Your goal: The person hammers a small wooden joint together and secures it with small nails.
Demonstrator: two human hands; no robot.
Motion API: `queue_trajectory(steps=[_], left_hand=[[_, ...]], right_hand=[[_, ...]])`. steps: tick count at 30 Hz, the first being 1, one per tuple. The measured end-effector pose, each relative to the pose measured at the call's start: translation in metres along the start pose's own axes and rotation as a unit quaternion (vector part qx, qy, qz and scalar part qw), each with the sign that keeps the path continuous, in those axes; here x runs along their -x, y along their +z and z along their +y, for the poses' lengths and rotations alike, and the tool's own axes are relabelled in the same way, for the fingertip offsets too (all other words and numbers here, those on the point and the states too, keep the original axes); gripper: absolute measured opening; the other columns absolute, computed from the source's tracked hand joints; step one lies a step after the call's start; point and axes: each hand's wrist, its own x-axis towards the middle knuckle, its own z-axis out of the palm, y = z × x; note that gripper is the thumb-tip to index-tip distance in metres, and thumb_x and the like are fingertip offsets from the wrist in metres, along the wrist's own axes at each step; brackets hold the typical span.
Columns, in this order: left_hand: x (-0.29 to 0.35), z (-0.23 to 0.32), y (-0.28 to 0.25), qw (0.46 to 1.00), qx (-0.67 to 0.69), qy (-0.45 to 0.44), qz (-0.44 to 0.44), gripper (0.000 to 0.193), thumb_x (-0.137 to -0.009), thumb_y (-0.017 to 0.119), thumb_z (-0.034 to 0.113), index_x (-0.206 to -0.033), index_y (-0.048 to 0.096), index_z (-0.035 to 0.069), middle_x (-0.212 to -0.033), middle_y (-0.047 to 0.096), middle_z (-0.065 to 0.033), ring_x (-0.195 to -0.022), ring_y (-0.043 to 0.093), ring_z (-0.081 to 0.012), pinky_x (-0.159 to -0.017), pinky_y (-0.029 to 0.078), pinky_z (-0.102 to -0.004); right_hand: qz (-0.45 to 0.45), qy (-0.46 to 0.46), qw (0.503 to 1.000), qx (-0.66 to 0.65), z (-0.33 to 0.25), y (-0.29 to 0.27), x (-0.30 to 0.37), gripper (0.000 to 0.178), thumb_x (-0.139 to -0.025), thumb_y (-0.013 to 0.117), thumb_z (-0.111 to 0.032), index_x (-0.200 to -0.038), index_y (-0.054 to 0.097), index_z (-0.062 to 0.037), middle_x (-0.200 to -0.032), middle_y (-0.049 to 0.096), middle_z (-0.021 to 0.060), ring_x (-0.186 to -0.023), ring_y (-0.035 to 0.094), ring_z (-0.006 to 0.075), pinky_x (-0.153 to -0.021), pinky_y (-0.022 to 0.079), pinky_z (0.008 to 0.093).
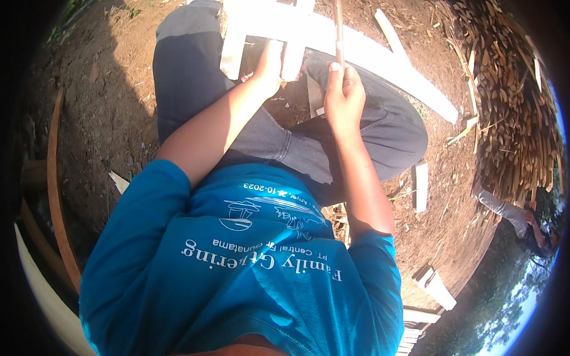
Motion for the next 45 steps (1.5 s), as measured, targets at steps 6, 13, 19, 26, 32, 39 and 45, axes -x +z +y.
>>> queue_trajectory(steps=[6, 13, 19, 26, 32, 39, 45], left_hand=[[0.001, 0.003, -0.003, 0.997, 0.061, -0.037, -0.01, 0.058, -0.105, 0.035, 0.056, -0.117, 0.059, 0.005, -0.095, 0.069, -0.0098, -0.068, 0.07, -0.0201, -0.058, 0.059, -0.0335], [0.002, 0.004, -0.002, 0.999, 0.044, -0.027, -0.005, 0.057, -0.106, 0.035, 0.057, -0.118, 0.057, 0.006, -0.091, 0.068, -0.0082, -0.066, 0.068, -0.0182, -0.052, 0.056, -0.0325], [0.0, 0.005, 0.003, 0.997, 0.057, -0.023, -0.039, 0.055, -0.106, 0.036, 0.055, -0.119, 0.058, 0.006, -0.094, 0.068, -0.0081, -0.067, 0.069, -0.0181, -0.052, 0.055, -0.0318], [0.002, 0.008, -0.003, 0.998, 0.061, -0.019, -0.005, 0.054, -0.104, 0.037, 0.056, -0.117, 0.059, 0.008, -0.091, 0.067, -0.0064, -0.069, 0.069, -0.0176, -0.053, 0.055, -0.0304], [0.003, 0.011, 0.004, 0.997, -0.007, 0.018, -0.074, 0.048, -0.105, 0.04, 0.048, -0.117, 0.058, 0.005, -0.089, 0.067, -0.0071, -0.066, 0.068, -0.018, -0.052, 0.056, -0.0314], [0.001, 0.009, -0.002, 0.997, 0.057, -0.028, -0.038, 0.048, -0.105, 0.041, 0.048, -0.12, 0.059, 0.005, -0.096, 0.069, -0.0092, -0.075, 0.071, -0.0213, -0.062, 0.059, -0.0346], [0.001, 0.004, -0.007, 0.997, 0.06, -0.04, -0.025, 0.048, -0.105, 0.039, 0.046, -0.122, 0.059, 0.006, -0.099, 0.069, -0.0098, -0.081, 0.072, -0.0226, -0.067, 0.061, -0.0369]], right_hand=[[0.129, -0.208, 0.93, -0.275, -0.062, -0.013, 0.015, 0.026, -0.112, 0.041, -0.03, -0.113, 0.048, -0.0048, -0.066, 0.043, -0.0034, -0.051, 0.037, 0.0048, -0.047, 0.03, 0.0226], [0.019, -0.006, 0.997, -0.074, -0.004, -0.01, 0.008, 0.028, -0.109, 0.046, -0.026, -0.105, 0.059, -0.0011, -0.07, 0.05, -0.0018, -0.062, 0.047, 0.0079, -0.058, 0.041, 0.0282], [-0.045, -0.016, 0.995, 0.088, 0.023, 0.008, -0.004, 0.028, -0.107, 0.052, -0.027, -0.108, 0.061, -0.0005, -0.073, 0.058, 0.0084, -0.071, 0.057, 0.0158, -0.071, 0.048, 0.0351], [0.102, -0.174, 0.952, -0.229, -0.085, -0.04, 0.004, 0.03, -0.112, 0.04, -0.032, -0.11, 0.05, -0.0039, -0.062, 0.04, -0.0052, -0.051, 0.036, 0.0024, -0.045, 0.028, 0.0217], [-0.035, 0.007, 0.996, 0.084, 0.041, -0.004, -0.008, 0.031, -0.111, 0.047, -0.03, -0.105, 0.061, -0.0039, -0.069, 0.045, -0.0043, -0.055, 0.038, 0.0051, -0.05, 0.033, 0.0222], [0.067, -0.071, 0.995, -0.017, 0.004, 0.008, 0.002, 0.024, -0.108, 0.049, -0.023, -0.099, 0.056, -0.0015, -0.071, 0.053, 0.0026, -0.063, 0.051, 0.0115, -0.062, 0.044, 0.0288], [0.055, -0.082, 0.989, -0.107, -0.047, -0.014, 0.008, 0.028, -0.11, 0.048, -0.026, -0.109, 0.06, -0.0008, -0.07, 0.05, -0.0054, -0.06, 0.042, 0.0022, -0.055, 0.035, 0.0206]])
